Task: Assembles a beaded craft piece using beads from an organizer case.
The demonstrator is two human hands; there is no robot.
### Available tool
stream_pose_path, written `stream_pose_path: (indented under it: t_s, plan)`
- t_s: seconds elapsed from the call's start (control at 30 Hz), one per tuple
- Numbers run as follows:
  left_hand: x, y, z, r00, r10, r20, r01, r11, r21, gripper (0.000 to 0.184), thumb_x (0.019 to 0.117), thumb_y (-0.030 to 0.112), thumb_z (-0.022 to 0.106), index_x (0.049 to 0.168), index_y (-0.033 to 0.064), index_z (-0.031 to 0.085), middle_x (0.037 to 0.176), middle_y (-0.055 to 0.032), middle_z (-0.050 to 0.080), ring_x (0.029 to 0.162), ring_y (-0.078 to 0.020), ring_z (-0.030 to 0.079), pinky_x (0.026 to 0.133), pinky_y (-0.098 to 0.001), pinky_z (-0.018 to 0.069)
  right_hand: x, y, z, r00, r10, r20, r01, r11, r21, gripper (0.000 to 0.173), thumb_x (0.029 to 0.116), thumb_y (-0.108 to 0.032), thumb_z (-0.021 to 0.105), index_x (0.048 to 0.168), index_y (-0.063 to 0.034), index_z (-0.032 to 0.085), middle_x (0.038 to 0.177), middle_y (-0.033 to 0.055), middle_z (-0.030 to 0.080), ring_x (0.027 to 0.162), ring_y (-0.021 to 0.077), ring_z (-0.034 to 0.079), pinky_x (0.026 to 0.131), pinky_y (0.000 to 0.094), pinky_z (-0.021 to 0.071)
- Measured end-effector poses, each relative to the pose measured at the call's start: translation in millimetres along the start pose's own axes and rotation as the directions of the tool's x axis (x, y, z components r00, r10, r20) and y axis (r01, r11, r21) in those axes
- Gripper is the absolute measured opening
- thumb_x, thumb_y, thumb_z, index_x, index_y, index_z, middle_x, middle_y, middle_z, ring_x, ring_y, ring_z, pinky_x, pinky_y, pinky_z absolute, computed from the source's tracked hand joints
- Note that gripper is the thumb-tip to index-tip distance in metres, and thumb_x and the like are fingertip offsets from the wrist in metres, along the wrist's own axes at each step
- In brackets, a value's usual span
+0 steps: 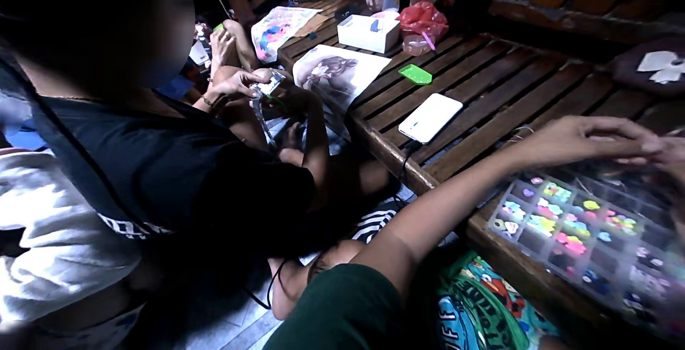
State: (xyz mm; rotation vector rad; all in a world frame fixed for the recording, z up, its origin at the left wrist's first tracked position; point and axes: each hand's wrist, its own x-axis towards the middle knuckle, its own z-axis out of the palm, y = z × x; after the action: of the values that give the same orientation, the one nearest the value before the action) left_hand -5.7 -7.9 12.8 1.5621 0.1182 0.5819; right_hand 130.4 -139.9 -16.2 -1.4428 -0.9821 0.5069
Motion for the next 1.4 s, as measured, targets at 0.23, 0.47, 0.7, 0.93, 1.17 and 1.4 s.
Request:
stream_pose_path:
  t_s: [0.23, 0.47, 0.7, 0.93, 1.17, 1.4]
  plan:
    - [-0.6, -1.0, -5.1, 0.998, 0.016, -0.058, -0.014, 0.999, 0.037, 0.014, 0.1007, -0.001, 0.057, 0.109, -0.0098, 0.065, 0.099, -0.011, 0.067, 0.083, -0.0069, 0.062, 0.078, -0.0243, 0.054, -12.2, -23.7, 22.7, 0.994, 0.102, -0.04, -0.103, 0.995, -0.009, 0.021, 0.1018, -0.007, 0.058, 0.122, -0.0012, 0.06, 0.096, -0.0049, 0.069, 0.085, 0.0001, 0.067, 0.083, 0.0215, 0.0571]
    - [10.1, -20.2, -12.4, 0.975, 0.061, -0.216, -0.09, 0.988, -0.125, 0.011, 0.1021, 0.001, 0.055, 0.107, -0.005, 0.063, 0.091, -0.0044, 0.067, 0.082, -0.007, 0.065, 0.081, -0.025, 0.0565, -8.2, -29.6, 17.4, 0.976, 0.218, 0.003, -0.217, 0.97, 0.11, 0.026, 0.1057, -0.004, 0.05, 0.13, -0.0003, 0.058, 0.101, 0.0019, 0.069, 0.088, 0.0071, 0.069, 0.085, 0.0251, 0.0579]
    - [12.5, -25.8, -15.8, 0.965, 0.037, -0.26, -0.095, 0.972, -0.217, 0.011, 0.104, 0.0, 0.051, 0.108, -0.0041, 0.06, 0.097, -0.005, 0.067, 0.086, -0.0089, 0.067, 0.085, -0.0267, 0.0583, -6.9, -35.8, 19.9, 0.959, 0.284, -0.002, -0.272, 0.921, 0.279, 0.038, 0.1052, 0.006, 0.035, 0.139, 0.0015, 0.053, 0.122, 0.0103, 0.068, 0.105, 0.0144, 0.07, 0.095, 0.0294, 0.056]
    - [12.2, -24.6, -16.6, 0.952, 0.01, -0.305, -0.09, 0.964, -0.251, 0.013, 0.106, 0.004, 0.049, 0.111, -0.0033, 0.058, 0.094, -0.0051, 0.067, 0.084, -0.0094, 0.068, 0.084, -0.0265, 0.0581, -6.0, -36.4, 18.0, 0.959, 0.282, 0.005, -0.268, 0.906, 0.327, 0.043, 0.1023, 0.011, 0.031, 0.141, 0.0019, 0.048, 0.127, 0.0109, 0.066, 0.111, 0.0147, 0.068, 0.099, 0.0298, 0.0542]
    - [11.0, -23.7, -17.6, 0.955, -0.027, -0.295, -0.058, 0.96, -0.275, 0.014, 0.1065, 0.004, 0.048, 0.113, -0.003, 0.058, 0.095, -0.0062, 0.069, 0.084, -0.0109, 0.069, 0.083, -0.0272, 0.0587, -6.4, -34.5, 19.7, 0.955, 0.297, 0.008, -0.282, 0.9, 0.332, 0.035, 0.1052, 0.007, 0.039, 0.139, 0.0017, 0.048, 0.117, 0.0084, 0.067, 0.104, 0.0111, 0.069, 0.098, 0.0274, 0.0549]
    - [9.4, -21.4, -17.3, 0.973, -0.057, -0.222, 0.004, 0.972, -0.234, 0.014, 0.1062, 0.007, 0.05, 0.111, -0.0018, 0.06, 0.094, -0.0048, 0.07, 0.08, -0.0081, 0.067, 0.076, -0.0236, 0.0567, -6.7, -34.8, 19.5, 0.958, 0.287, 0.007, -0.274, 0.907, 0.32, 0.031, 0.104, 0.006, 0.045, 0.134, 0.0015, 0.053, 0.113, 0.0066, 0.067, 0.1, 0.0103, 0.069, 0.094, 0.0263, 0.056]
